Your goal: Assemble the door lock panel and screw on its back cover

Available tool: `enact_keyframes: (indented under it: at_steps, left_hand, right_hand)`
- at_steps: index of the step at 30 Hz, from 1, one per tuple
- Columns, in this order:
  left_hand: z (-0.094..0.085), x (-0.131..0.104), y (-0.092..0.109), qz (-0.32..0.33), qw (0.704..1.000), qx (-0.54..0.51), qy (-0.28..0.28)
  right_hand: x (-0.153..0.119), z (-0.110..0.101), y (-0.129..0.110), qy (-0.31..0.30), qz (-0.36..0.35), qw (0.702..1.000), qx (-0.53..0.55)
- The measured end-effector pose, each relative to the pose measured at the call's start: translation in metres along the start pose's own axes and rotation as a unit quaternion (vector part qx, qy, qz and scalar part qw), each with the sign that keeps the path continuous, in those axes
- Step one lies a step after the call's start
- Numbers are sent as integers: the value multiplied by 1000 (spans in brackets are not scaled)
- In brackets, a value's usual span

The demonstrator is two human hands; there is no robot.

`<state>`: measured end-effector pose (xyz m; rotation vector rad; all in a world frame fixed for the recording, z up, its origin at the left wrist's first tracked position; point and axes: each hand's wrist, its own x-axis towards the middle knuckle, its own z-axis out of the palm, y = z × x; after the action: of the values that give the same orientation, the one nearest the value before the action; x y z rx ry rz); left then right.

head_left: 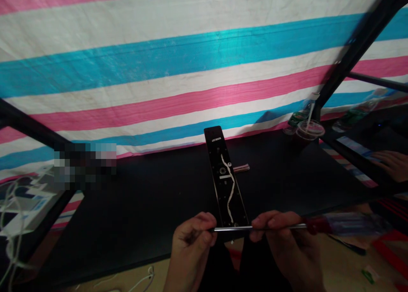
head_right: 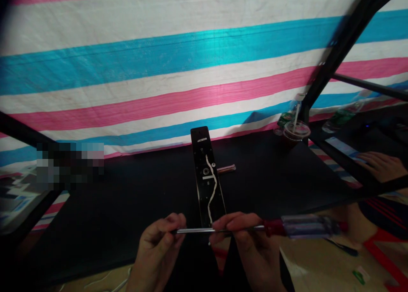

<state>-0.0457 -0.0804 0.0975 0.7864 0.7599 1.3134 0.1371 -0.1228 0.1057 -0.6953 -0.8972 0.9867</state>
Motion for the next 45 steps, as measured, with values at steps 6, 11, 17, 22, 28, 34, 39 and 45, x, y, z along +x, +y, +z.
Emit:
enact_keyframes:
  at_steps: [6, 11, 17, 22, 28, 34, 39, 45]
  left_hand:
    - [5, 3, -10, -23, 997, 77, 17]
    - [-12, 22, -45, 73, 959, 270, 49]
    - [-19, 43, -110, 23, 934, 343, 97]
    - [-23, 41, -127, 42, 925, 369, 77]
    - [-27, 41, -126, 55, 921, 378, 83]
    - [-24, 40, -124, 61, 917, 387, 76]
    - [-25, 39, -126, 56, 918, 386, 75]
    - [-27, 39, -127, 63, 922, 374, 75]
  right_hand:
    - [2, 6, 27, 120, 67, 988, 74]
    - [15, 0, 39, 177, 13, 983, 51]
    - [131, -6, 22, 126, -218, 947, -198]
    - [241, -11, 49, 23, -264, 905, -334]
    - [284, -10, 77, -54, -260, 878, -398]
    - [291, -9, 83, -84, -239, 871, -421]
    - [296, -7, 88, -93, -234, 867, -430]
    - [298, -5, 86, -97, -238, 863, -434]
